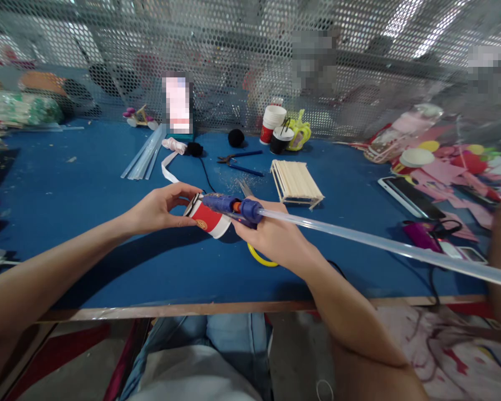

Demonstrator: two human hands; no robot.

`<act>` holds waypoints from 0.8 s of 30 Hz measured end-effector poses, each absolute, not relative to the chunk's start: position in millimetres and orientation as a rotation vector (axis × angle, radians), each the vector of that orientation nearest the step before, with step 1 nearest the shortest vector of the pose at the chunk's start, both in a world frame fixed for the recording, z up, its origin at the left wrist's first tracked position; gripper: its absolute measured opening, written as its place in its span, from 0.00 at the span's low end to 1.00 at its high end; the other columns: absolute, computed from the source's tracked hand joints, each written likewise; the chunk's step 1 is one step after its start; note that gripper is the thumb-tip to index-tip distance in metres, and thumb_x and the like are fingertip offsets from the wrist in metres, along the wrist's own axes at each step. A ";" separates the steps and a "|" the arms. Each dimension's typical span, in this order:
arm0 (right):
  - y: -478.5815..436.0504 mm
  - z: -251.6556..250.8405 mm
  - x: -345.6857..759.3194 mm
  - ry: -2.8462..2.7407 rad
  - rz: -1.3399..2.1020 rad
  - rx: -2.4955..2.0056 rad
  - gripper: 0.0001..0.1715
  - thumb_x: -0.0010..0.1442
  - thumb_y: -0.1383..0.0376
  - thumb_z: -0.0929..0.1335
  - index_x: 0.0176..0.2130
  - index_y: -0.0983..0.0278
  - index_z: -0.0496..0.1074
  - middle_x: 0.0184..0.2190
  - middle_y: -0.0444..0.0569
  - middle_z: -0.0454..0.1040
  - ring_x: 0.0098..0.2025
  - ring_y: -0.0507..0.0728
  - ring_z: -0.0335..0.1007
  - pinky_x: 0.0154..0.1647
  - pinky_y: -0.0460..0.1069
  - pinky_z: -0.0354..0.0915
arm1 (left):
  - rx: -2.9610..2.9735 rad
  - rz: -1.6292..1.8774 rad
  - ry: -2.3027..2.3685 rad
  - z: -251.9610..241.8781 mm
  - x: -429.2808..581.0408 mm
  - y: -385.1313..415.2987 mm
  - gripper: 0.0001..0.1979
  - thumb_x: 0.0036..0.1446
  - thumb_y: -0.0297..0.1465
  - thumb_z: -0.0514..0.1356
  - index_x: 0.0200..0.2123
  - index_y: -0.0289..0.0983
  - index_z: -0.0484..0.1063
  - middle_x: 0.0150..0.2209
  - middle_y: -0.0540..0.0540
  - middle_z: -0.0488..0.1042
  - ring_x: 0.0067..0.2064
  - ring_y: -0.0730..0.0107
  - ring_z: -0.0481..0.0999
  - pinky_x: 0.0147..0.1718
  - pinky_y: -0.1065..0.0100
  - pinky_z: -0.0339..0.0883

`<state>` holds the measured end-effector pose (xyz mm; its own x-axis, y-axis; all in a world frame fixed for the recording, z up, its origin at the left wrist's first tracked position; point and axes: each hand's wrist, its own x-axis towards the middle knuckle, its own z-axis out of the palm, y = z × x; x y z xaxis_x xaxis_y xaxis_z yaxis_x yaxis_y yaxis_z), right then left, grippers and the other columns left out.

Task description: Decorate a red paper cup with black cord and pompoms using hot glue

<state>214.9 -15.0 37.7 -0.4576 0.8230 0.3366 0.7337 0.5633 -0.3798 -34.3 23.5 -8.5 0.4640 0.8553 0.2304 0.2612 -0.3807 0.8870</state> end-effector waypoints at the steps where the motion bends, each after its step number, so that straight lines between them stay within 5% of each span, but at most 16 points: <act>1: -14.2 37.6 214.8 -2.313 0.234 -1.243 0.08 0.56 0.63 0.65 0.30 0.64 0.71 0.21 0.46 0.70 0.21 0.52 0.62 0.23 0.48 0.59 | 1.885 0.904 0.933 -8.8 -34.4 23.7 0.30 0.40 0.36 0.69 0.48 0.33 0.67 0.46 0.39 0.71 0.46 0.62 0.72 0.47 0.56 0.68; 7: -7.5 35.8 216.0 -2.229 0.296 -1.250 0.10 0.57 0.61 0.65 0.31 0.64 0.73 0.24 0.49 0.74 0.29 0.56 0.70 0.31 0.50 0.64 | 1.863 0.905 0.906 -9.7 -34.6 23.9 0.30 0.40 0.34 0.69 0.47 0.34 0.67 0.46 0.39 0.72 0.45 0.62 0.73 0.48 0.54 0.67; 13: 6.8 41.9 234.4 -1.920 0.651 -1.433 0.11 0.52 0.57 0.69 0.26 0.63 0.70 0.15 0.41 0.67 0.19 0.52 0.65 0.25 0.48 0.64 | 1.868 0.885 0.935 -6.6 -34.5 22.2 0.30 0.40 0.35 0.69 0.47 0.34 0.66 0.46 0.40 0.71 0.45 0.64 0.73 0.49 0.55 0.67; 17: 32.8 35.2 260.5 -1.649 0.388 -1.581 0.17 0.50 0.54 0.70 0.34 0.64 0.72 0.30 0.51 0.76 0.31 0.58 0.72 0.32 0.51 0.67 | 1.884 0.876 0.961 -4.1 -34.3 21.1 0.30 0.40 0.36 0.69 0.47 0.33 0.67 0.46 0.39 0.71 0.45 0.63 0.73 0.48 0.55 0.68; 24: 71.8 21.7 290.0 -1.619 -0.147 -2.108 0.26 0.54 0.50 0.65 0.36 0.71 0.73 0.34 0.64 0.76 0.40 0.67 0.72 0.41 0.58 0.64 | 1.913 0.851 0.974 -2.1 -35.2 19.4 0.31 0.41 0.38 0.69 0.49 0.34 0.65 0.47 0.38 0.70 0.47 0.61 0.72 0.47 0.56 0.69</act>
